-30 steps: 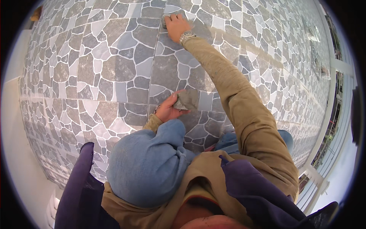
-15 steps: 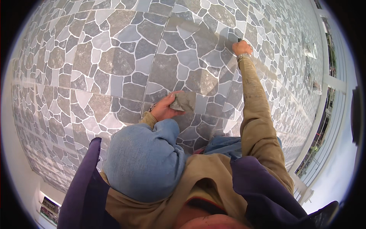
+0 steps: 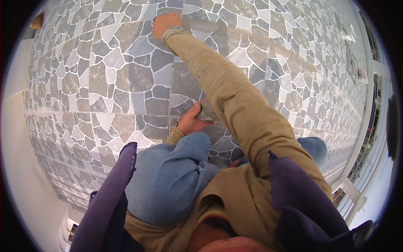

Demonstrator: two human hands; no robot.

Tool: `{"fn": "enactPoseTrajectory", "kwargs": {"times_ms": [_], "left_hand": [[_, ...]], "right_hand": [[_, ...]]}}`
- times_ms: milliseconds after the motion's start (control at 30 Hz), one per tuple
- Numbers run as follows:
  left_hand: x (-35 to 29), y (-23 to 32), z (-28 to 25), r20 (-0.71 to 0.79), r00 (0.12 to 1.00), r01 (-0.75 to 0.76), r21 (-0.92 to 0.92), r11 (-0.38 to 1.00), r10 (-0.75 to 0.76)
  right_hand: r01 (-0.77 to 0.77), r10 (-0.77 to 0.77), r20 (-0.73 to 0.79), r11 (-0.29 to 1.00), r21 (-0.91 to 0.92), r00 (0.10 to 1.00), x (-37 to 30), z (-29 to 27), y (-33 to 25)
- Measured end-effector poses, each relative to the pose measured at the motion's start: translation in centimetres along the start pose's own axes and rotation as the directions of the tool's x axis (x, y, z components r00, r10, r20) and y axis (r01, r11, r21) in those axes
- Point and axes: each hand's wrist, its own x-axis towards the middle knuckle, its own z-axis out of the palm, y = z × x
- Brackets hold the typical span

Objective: The person uses two putty knives to apply a gray paste to the back of small stone tile fragments and then presses them into the gaps on a tiled floor.

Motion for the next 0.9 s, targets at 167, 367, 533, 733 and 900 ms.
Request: {"fn": "enactPoseTrajectory", "kwargs": {"times_ms": [167,367,533,733,900], "left_hand": [[-0.1,0.3,-0.7,0.046,0.998,-0.042,0.03,0.999,0.041],[-1.8,0.4,-0.9,0.009,0.999,-0.048,0.018,0.999,0.048],[-1.1,0.2,-1.3,0.065,0.998,-0.005,0.042,0.999,0.002],[-0.8,0.0,-1.3,0.033,0.999,-0.012,0.004,1.0,0.012],[-1.7,-0.1,-1.2,0.002,0.999,-0.04,0.023,0.999,0.04]], "right_hand": [[0.012,-0.058,0.123,0.939,0.345,0.991,-0.4,-2.5,0.7],[0.261,-0.258,-0.149,0.965,-0.003,0.955,-1.2,-3.2,10.8],[0.322,-0.351,-0.283,0.935,-0.145,0.892,-2.5,1.5,8.7],[0.312,-0.317,-0.125,0.948,-0.063,0.94,-7.2,4.0,2.4],[0.443,-0.443,-0.021,0.897,0.002,0.896,-3.6,-1.8,3.3]]}}
